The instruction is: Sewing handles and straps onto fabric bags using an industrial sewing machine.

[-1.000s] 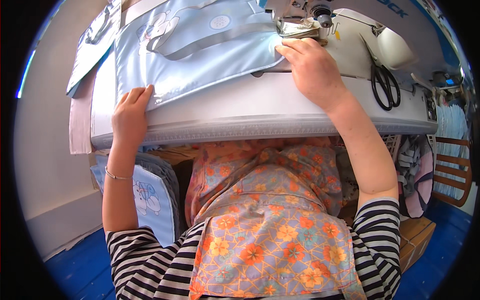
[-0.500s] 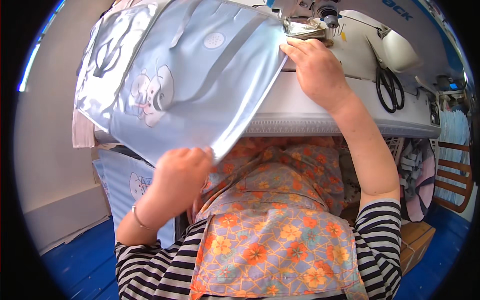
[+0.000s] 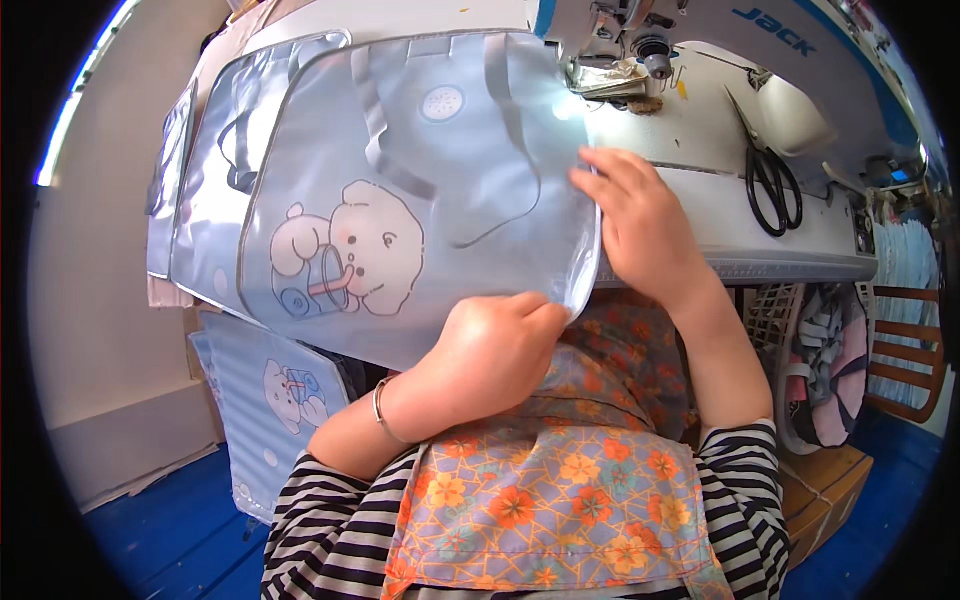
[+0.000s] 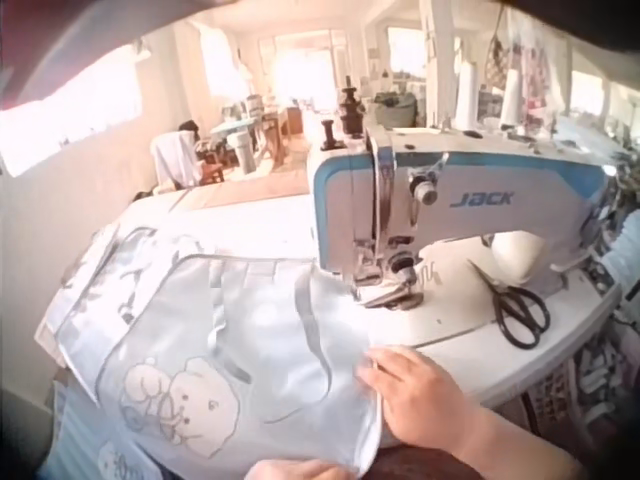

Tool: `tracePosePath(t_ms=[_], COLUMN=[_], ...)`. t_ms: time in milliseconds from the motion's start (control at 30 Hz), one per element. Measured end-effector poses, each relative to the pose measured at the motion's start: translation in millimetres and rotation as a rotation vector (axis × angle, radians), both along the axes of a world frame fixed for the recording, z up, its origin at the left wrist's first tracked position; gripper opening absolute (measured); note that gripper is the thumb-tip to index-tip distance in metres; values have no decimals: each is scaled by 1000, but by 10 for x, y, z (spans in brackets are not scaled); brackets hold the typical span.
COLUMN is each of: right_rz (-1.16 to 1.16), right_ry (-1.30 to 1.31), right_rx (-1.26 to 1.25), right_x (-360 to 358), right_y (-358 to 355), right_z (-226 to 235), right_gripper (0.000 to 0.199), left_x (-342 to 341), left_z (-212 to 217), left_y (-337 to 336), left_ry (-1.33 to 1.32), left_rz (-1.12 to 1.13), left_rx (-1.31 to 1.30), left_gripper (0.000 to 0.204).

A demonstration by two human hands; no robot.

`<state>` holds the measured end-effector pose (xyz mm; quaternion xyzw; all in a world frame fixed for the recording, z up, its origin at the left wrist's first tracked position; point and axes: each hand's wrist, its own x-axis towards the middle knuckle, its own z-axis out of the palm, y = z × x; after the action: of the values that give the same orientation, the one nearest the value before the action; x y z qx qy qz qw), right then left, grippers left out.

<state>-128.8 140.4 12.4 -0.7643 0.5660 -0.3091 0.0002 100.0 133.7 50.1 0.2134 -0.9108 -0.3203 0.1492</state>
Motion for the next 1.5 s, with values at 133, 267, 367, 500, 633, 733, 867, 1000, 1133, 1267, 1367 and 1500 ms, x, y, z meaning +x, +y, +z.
tracePosePath(t_ms=[133,267,367,500,633,733,867,1000,1133,1267,1367,1500], right_rz=[68,113,133,115,45,9,-35,10,-51,-47,-65,-101], right_ry=[-53,-113,-89,-91,-62,-62,-91,-95,37,52,22,53], right_rx=[42,34,47,34,18,24,2,-27,-61,-54,6,4], right_x=[110,206,98,-7,44,134,169,193,100,48,56,18], right_y=[296,347,246,106,87,175,192,96,11,-94,-192,-250], right_z=[75,125,109,89,161,130,58,28,50,59,68,100], right_gripper=[36,31,30,30,32,32,32,29,21,20,21,21], left_x=[-107,-188,-203,-162,-213,-297,-341,-175,474,1450,2157,2312], left_z=[-65,-144,-31,-8,-183,-197,-214,-309,-364,-419,-259,-130], left_y=[-151,-235,-244,-238,-306,-370,-306,-180,-34,-26,-4,0], left_ry=[25,79,44,97,160,142,114,100,125,-23,-189,-388], left_rz=[65,135,119,92,113,142,185,227,136,386,588,492], left_rx=[54,3,-56,-106,-243,-279,-275,-389,-251,-325,-236,-195], left_gripper=[9,12,9,19,29,31,38,41,40,37,40,32])
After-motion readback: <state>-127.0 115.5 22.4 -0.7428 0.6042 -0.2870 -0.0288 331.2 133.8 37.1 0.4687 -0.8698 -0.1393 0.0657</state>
